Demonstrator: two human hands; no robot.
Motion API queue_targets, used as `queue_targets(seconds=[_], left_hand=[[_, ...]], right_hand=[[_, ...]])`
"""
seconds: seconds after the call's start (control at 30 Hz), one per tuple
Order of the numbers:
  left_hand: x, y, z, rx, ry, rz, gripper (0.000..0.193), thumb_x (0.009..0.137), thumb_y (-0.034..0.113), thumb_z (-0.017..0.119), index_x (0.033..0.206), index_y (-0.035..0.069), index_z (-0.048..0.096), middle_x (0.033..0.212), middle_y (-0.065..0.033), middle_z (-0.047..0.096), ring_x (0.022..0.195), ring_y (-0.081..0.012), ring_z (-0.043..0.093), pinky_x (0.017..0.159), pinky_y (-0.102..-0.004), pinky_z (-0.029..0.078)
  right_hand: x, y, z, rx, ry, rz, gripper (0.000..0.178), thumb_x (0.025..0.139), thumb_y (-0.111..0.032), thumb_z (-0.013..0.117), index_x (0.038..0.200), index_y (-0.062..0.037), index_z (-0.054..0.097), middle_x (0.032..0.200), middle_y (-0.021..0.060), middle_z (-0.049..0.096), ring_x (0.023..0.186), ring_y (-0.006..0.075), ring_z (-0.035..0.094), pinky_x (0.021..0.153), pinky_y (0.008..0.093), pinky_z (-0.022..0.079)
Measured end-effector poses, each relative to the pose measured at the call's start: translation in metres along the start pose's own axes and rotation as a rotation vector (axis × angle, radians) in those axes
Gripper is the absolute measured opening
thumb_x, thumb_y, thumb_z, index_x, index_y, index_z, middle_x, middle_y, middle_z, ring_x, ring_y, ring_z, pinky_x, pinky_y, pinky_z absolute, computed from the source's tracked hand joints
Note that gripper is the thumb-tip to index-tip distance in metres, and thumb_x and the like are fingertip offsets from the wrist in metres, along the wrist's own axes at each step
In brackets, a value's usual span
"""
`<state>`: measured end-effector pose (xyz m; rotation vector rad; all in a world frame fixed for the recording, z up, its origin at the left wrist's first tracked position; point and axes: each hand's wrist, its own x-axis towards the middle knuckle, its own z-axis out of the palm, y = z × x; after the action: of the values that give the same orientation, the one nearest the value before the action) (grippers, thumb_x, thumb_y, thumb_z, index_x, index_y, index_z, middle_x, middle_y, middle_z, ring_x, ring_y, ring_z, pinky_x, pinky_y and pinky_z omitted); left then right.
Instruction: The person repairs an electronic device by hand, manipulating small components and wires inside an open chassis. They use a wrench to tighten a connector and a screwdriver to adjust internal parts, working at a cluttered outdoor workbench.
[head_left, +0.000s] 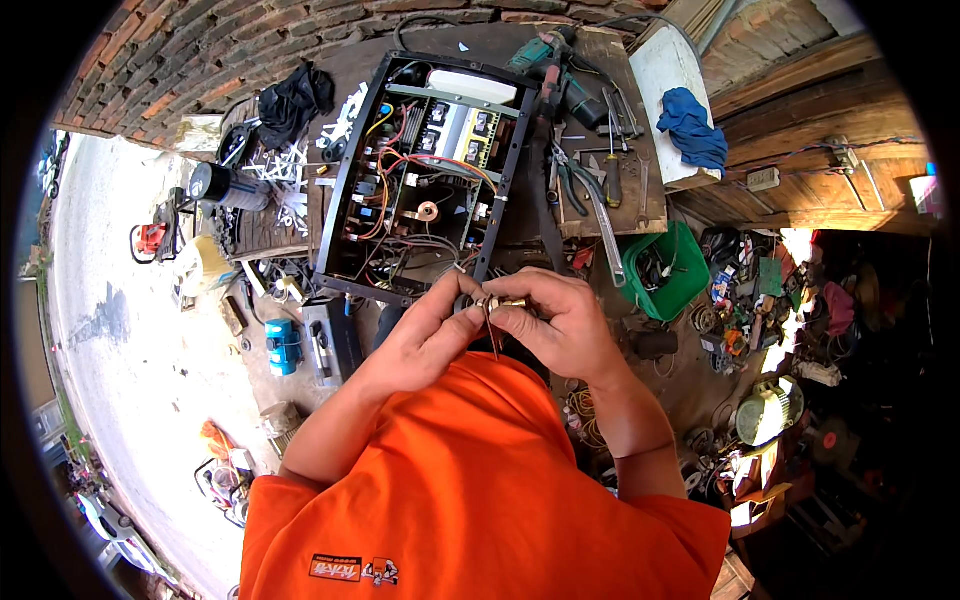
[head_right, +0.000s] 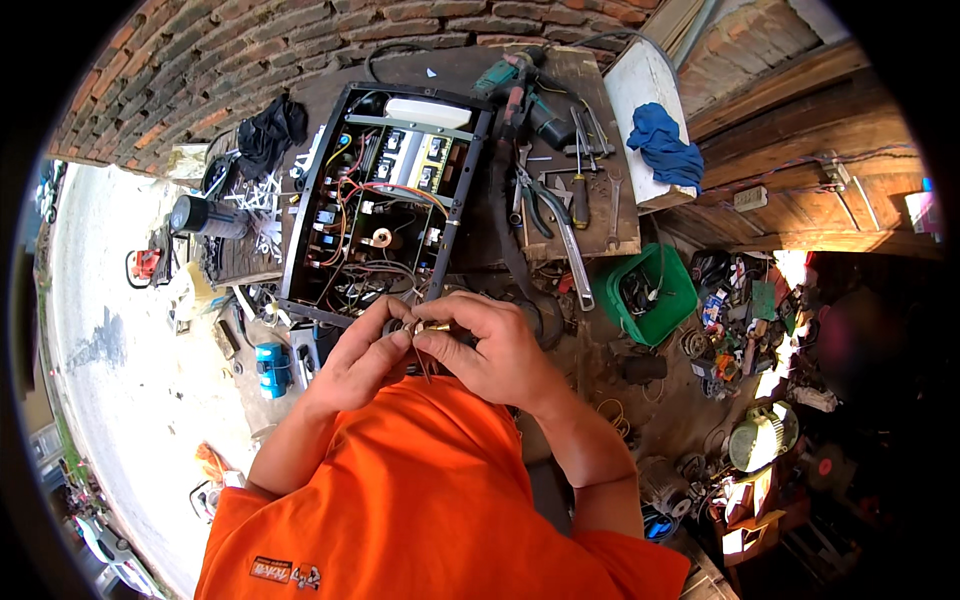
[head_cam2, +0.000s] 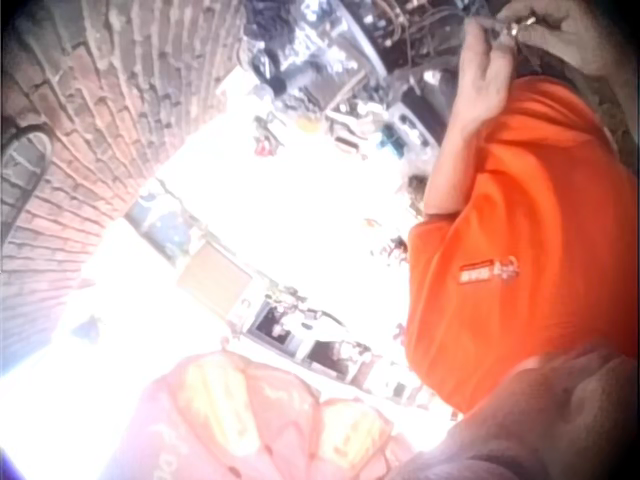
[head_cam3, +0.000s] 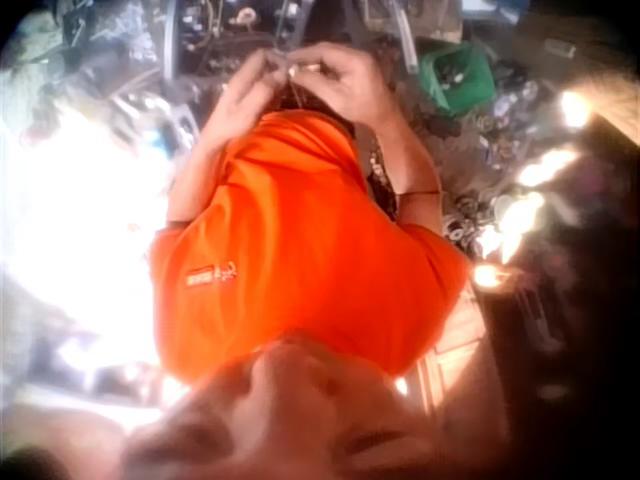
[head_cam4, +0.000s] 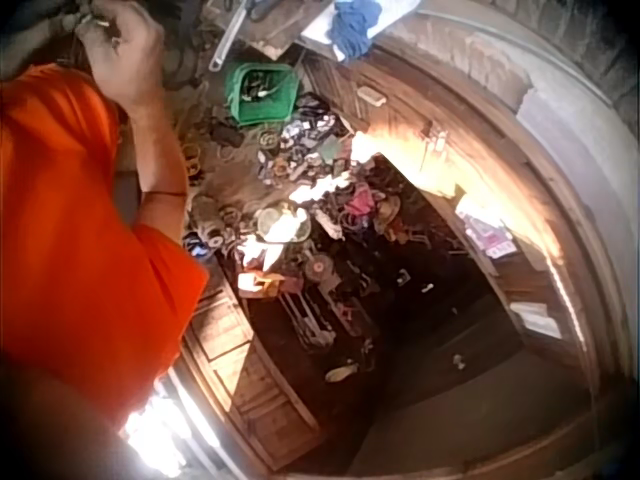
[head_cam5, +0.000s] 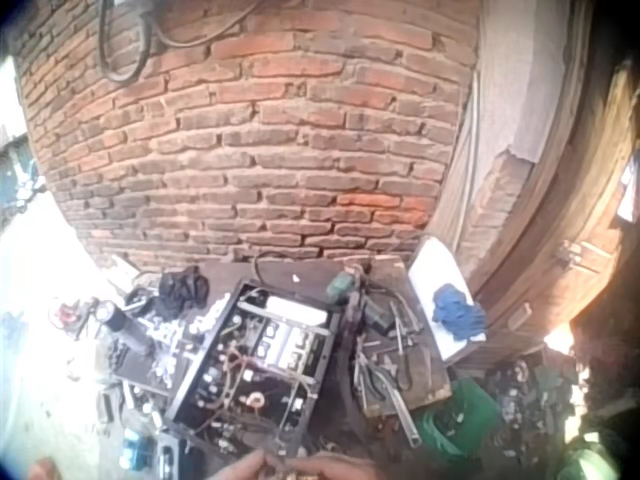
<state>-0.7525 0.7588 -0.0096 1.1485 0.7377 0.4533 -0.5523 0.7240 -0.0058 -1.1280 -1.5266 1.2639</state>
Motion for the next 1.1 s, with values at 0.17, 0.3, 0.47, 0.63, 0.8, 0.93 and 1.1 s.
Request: queue_targets(seconds=[0.17, 0.3, 0.47, 0.63, 0.8, 0.93, 1.1], left_hand=[[-0.001, 0.002, -0.001, -0.076, 0.013, -0.014, 0.012, 0.097, 0.015, 0.042, 0.105, 0.006, 0.042, 0.064, 0.0028, 0.041, 0.05, -0.0039, 0.032, 0.045, -0.02, 0.026], [-0.003, 0.002, 0.0, -0.061, 0.025, -0.045, 0.012, 0.097, 0.015, 0.042, 0.105, 0.006, 0.042, 0.063, 0.0029, 0.04, 0.05, -0.0041, 0.031, 0.045, -0.02, 0.025], [-0.004, -0.002, -0.005, -0.109, 0.013, -0.03, 0.012, 0.096, 0.015, 0.041, 0.105, 0.006, 0.042, 0.063, 0.0031, 0.04, 0.049, -0.0039, 0.029, 0.045, -0.0199, 0.024], [-0.005, -0.002, -0.007, -0.132, 0.046, -0.044, 0.011, 0.095, 0.013, 0.042, 0.103, 0.006, 0.043, 0.065, 0.0032, 0.04, 0.05, -0.0036, 0.031, 0.045, -0.0193, 0.024], [-0.008, -0.006, -0.006, -0.132, 0.018, -0.036, 0.011, 0.095, 0.013, 0.042, 0.102, 0.005, 0.044, 0.065, 0.0034, 0.041, 0.049, -0.0033, 0.031, 0.044, -0.0194, 0.024], [-0.009, -0.003, -0.006, -0.177, 0.031, -0.066, 0.011, 0.095, 0.014, 0.042, 0.102, 0.005, 0.044, 0.063, 0.0038, 0.04, 0.049, -0.0031, 0.031, 0.044, -0.0197, 0.023], [-0.011, -0.003, -0.006, -0.187, 0.042, -0.067, 0.011, 0.095, 0.014, 0.041, 0.101, 0.005, 0.044, 0.062, 0.0039, 0.039, 0.049, -0.0032, 0.03, 0.043, -0.0202, 0.022]], right_hand=[[-0.003, 0.003, 0.01, 0.153, 0.089, 0.01, 0.027, 0.085, -0.008, 0.066, 0.11, 0.0017, 0.061, 0.099, 0.0129, 0.063, 0.086, 0.0192, 0.063, 0.074, 0.0297, 0.051], [-0.002, 0.005, 0.004, 0.092, -0.061, 0.078, 0.034, 0.087, 0.003, 0.059, 0.12, 0.0084, 0.053, 0.109, 0.0125, 0.056, 0.096, 0.0161, 0.059, 0.079, 0.0258, 0.05], [-0.004, 0.006, 0.013, 0.291, -0.041, 0.122, 0.036, 0.087, 0.007, 0.055, 0.122, 0.0089, 0.051, 0.112, 0.0125, 0.056, 0.101, 0.0169, 0.059, 0.084, 0.0274, 0.05], [-0.005, 0.004, 0.018, 0.326, -0.011, 0.141, 0.036, 0.088, 0.005, 0.056, 0.124, 0.0083, 0.05, 0.111, 0.0116, 0.056, 0.102, 0.0168, 0.059, 0.084, 0.028, 0.051], [-0.007, 0.008, 0.021, 0.381, -0.034, 0.241, 0.043, 0.089, 0.004, 0.056, 0.13, 0.0067, 0.044, 0.114, 0.0118, 0.057, 0.103, 0.0158, 0.058, 0.087, 0.0284, 0.049], [-0.007, 0.008, 0.027, 0.388, 0.041, 0.184, 0.042, 0.089, -0.003, 0.061, 0.128, 0.0044, 0.048, 0.108, 0.0098, 0.059, 0.093, 0.0124, 0.06, 0.078, 0.0261, 0.052], [-0.007, 0.006, 0.03, 0.434, 0.039, 0.187, 0.04, 0.089, -0.004, 0.062, 0.126, 0.0036, 0.05, 0.108, 0.0085, 0.059, 0.092, 0.0109, 0.06, 0.076, 0.0248, 0.052]])
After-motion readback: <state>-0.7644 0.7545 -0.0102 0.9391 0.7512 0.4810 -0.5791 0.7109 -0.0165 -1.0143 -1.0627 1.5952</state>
